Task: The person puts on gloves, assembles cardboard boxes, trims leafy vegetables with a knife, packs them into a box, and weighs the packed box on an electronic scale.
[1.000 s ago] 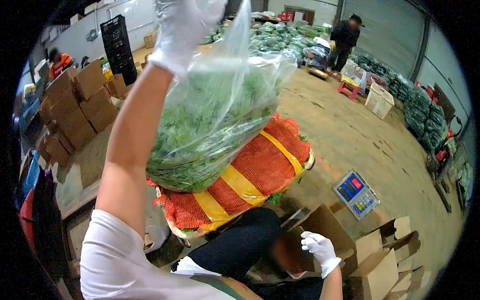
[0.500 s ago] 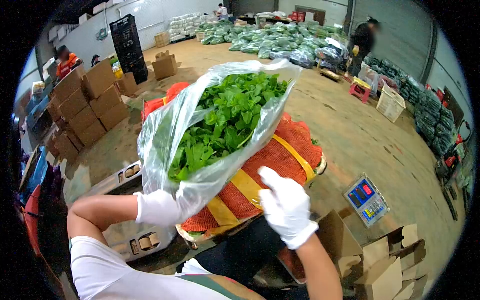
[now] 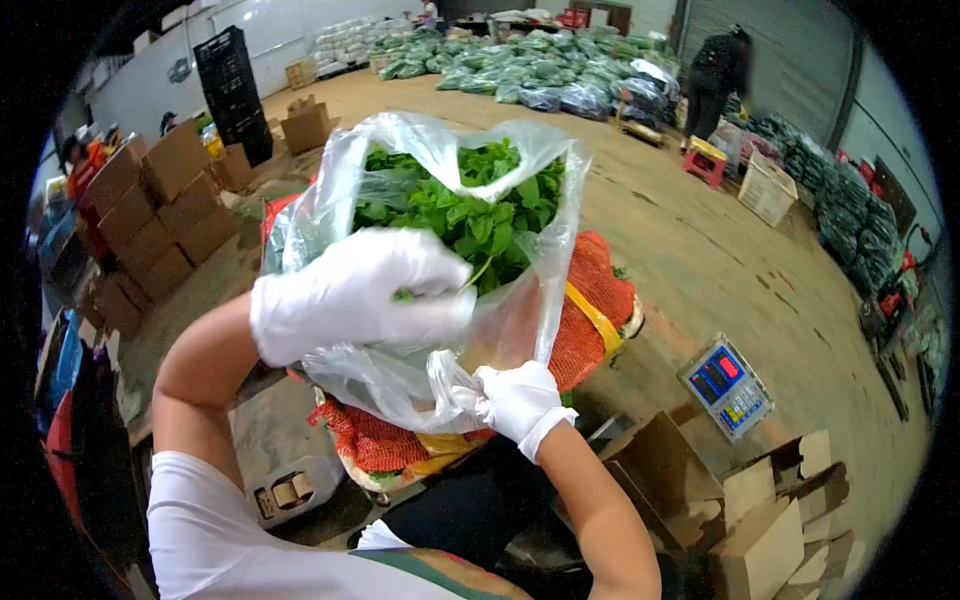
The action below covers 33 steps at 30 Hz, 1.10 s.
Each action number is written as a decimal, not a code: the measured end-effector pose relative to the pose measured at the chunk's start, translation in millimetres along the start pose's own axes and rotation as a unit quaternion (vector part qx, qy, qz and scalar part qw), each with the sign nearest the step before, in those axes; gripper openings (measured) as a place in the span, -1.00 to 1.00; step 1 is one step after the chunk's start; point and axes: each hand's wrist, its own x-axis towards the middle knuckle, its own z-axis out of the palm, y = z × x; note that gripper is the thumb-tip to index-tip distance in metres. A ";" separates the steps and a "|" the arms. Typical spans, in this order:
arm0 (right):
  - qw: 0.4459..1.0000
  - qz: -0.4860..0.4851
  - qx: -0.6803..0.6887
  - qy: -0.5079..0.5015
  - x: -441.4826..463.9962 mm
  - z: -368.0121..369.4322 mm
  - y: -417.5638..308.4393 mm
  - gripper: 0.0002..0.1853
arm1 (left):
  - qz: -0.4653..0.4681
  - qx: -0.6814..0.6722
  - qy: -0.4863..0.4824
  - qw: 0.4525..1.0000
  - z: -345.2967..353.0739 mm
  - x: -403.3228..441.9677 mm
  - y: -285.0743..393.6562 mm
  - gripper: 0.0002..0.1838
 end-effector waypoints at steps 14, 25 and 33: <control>0.998 -0.039 -0.044 0.021 -30.1 -5.4 19.2 -0.64 | 0.003 0.493 -0.266 0.828 52.1 96.3 -163.7 0.23; 0.998 -0.039 -0.038 0.015 -36.3 -1.0 21.1 -0.56 | 0.203 0.416 -0.142 0.875 101.7 118.4 -153.5 -0.12; 0.997 -0.025 0.011 0.071 -44.5 1.1 24.7 -0.60 | -0.015 0.330 -0.116 0.937 131.6 126.4 -203.4 -0.65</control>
